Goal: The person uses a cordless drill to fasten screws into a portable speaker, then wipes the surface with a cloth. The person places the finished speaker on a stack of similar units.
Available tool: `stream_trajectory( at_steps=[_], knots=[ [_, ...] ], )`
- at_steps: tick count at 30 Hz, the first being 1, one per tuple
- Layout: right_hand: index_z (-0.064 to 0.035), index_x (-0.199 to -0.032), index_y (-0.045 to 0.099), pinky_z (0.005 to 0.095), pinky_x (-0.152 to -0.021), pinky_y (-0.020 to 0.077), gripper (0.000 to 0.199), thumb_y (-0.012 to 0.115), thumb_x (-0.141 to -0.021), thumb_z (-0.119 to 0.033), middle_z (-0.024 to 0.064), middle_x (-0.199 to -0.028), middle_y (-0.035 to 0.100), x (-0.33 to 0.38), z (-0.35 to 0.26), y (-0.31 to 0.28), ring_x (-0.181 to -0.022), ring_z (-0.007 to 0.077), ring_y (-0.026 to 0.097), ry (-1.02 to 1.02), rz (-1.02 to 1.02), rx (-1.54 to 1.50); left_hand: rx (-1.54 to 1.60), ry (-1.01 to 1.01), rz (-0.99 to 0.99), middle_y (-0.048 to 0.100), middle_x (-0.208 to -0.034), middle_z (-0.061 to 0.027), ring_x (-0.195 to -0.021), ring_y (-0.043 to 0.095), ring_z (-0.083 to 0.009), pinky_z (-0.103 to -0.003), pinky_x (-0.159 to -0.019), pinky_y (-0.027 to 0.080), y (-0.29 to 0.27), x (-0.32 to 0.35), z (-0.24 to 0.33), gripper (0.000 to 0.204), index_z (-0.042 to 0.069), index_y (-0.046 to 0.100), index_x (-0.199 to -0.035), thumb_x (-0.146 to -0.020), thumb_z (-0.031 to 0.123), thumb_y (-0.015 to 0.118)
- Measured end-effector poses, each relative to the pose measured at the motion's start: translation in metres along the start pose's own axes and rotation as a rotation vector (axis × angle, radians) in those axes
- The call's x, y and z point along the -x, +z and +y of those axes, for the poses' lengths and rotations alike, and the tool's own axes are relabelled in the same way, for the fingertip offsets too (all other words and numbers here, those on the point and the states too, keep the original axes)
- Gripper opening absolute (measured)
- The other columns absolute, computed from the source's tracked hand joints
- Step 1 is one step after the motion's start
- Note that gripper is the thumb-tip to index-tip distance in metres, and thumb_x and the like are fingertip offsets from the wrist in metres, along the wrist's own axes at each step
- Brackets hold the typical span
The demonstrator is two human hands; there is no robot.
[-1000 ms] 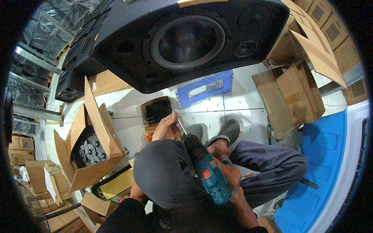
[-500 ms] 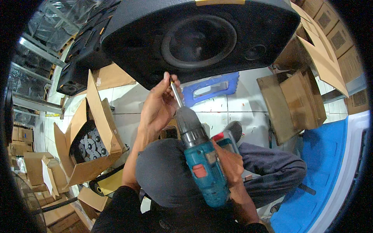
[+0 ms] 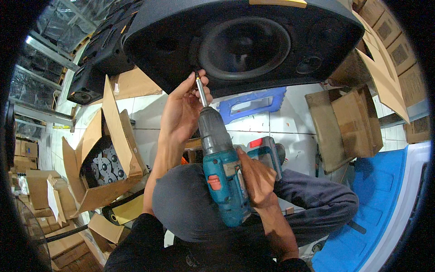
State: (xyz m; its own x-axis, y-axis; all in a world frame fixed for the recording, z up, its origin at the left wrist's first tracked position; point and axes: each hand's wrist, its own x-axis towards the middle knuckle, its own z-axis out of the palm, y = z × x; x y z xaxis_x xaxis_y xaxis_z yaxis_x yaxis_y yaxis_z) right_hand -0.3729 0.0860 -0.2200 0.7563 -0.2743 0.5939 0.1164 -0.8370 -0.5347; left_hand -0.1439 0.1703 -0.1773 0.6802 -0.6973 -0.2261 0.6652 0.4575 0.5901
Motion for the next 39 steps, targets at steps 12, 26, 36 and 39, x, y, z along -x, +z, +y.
stream_trajectory(
  at_steps=[12, 26, 36, 39],
  knots=[
    [-0.0049, -0.113, 0.070, 0.0352, -0.066, 0.0614, 0.058, 0.094, -0.070, -0.036, 0.0051, -0.084, 0.075, 0.013, 0.000, 0.011, -0.070, 0.0197, 0.073, 0.173, -0.100, 0.004, -0.002, 0.007, 0.014, 0.068, -0.094, -0.0042, -0.076, 0.059, -0.0112, -0.027, -0.071, 0.052, 0.008, -0.002, 0.007, 0.029, 0.001, 0.063, -0.121, -0.104, 0.025, 0.062],
    [0.0114, -0.121, 0.065, 0.0364, -0.072, 0.0636, 0.048, 0.081, -0.084, -0.015, 0.0197, -0.100, 0.075, 0.033, 0.002, 0.028, -0.085, 0.0261, 0.077, 0.370, -0.197, -0.163, -0.892, 0.688, 0.508, 0.055, -0.062, 0.0021, -0.056, 0.045, -0.0064, -0.027, -0.054, 0.034, -0.007, 0.039, 0.018, 0.049, -0.001, 0.070, -0.100, -0.099, 0.048, 0.068],
    [-0.0068, -0.107, 0.073, 0.0309, -0.071, 0.0611, 0.029, 0.079, -0.089, -0.028, 0.0008, -0.090, 0.074, 0.025, -0.004, 0.020, -0.078, 0.0131, 0.073, 0.323, -0.212, 0.020, -1.642, 0.806, 0.520, 0.066, -0.062, -0.0181, -0.060, 0.069, -0.0362, -0.045, -0.064, 0.053, -0.005, 0.011, 0.055, 0.055, 0.000, 0.070, -0.123, -0.094, 0.047, 0.071],
    [-0.0091, -0.102, 0.074, 0.0295, -0.067, 0.0601, 0.024, 0.080, -0.088, -0.027, 0.0005, -0.088, 0.074, 0.032, 0.003, 0.023, -0.074, 0.0125, 0.072, 0.481, -0.311, -0.118, -1.666, 0.857, 0.547, 0.068, -0.067, -0.0199, -0.060, 0.068, -0.0350, -0.045, -0.062, 0.051, -0.009, 0.008, 0.051, 0.049, -0.003, 0.073, -0.103, -0.095, 0.046, 0.072]
  ],
)
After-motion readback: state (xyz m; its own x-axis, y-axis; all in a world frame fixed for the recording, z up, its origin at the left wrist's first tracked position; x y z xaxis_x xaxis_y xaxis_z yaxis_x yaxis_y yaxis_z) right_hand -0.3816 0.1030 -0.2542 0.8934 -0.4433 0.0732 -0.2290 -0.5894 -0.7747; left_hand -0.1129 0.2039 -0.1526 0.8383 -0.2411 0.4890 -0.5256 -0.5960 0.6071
